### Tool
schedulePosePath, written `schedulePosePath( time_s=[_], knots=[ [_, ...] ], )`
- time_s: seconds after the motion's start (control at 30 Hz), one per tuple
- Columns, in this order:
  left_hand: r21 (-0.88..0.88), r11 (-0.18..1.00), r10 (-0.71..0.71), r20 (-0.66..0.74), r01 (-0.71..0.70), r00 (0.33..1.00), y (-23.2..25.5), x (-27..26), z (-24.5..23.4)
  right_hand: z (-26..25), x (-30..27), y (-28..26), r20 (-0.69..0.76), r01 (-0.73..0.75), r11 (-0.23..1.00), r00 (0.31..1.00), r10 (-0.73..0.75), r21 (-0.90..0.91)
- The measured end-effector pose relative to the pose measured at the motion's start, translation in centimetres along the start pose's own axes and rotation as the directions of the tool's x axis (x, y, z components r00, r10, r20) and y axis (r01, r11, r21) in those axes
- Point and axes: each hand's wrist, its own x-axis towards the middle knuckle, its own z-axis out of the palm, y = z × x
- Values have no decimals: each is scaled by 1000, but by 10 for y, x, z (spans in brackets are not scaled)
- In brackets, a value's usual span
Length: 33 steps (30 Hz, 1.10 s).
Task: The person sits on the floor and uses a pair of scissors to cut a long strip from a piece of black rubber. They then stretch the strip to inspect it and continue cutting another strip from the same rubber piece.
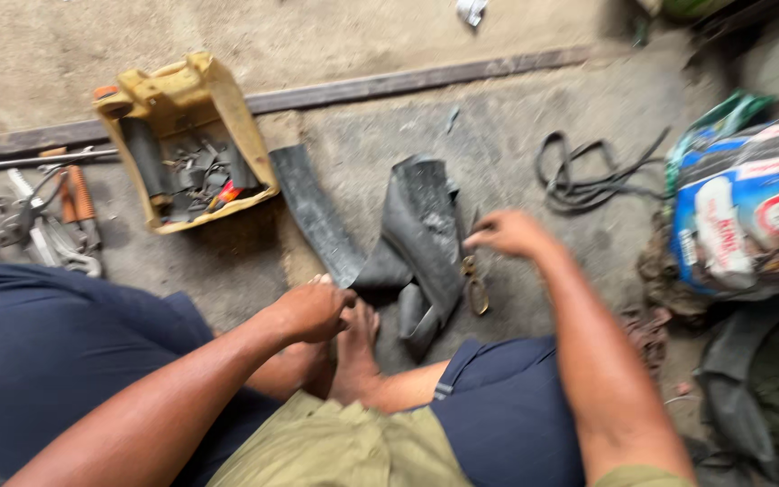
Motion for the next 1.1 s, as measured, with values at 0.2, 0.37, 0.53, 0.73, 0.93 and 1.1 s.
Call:
schedulePosePath(
  time_s=[0.2,0.37,0.53,0.73,0.93,1.1],
  knots=[
    [-15,1000,-23,45,23,999,-4,-3,5,62,21,-37,25,50,995,999,-48,-83],
    [-29,1000,-3,27,4,1000,-9,-6,3,83,16,-42,-3,-5,985,1000,6,175],
    [-167,986,-4,-1,3,1000,-3,-8,-1,48,-18,-72,229,-93,685,967,-111,722],
    [-651,700,103,-313,-292,944,3,-4,-15,-2,-77,-141,-91,96,20,980,-178,995],
    [-928,187,93,-309,-322,946,25,-5,-17,-19,-109,-187,-281,243,-227,948,-148,943],
    [-956,97,66,-270,-275,961,23,-8,-22,-32,-126,-200,-337,284,-200,886,-320,938]
  ],
)
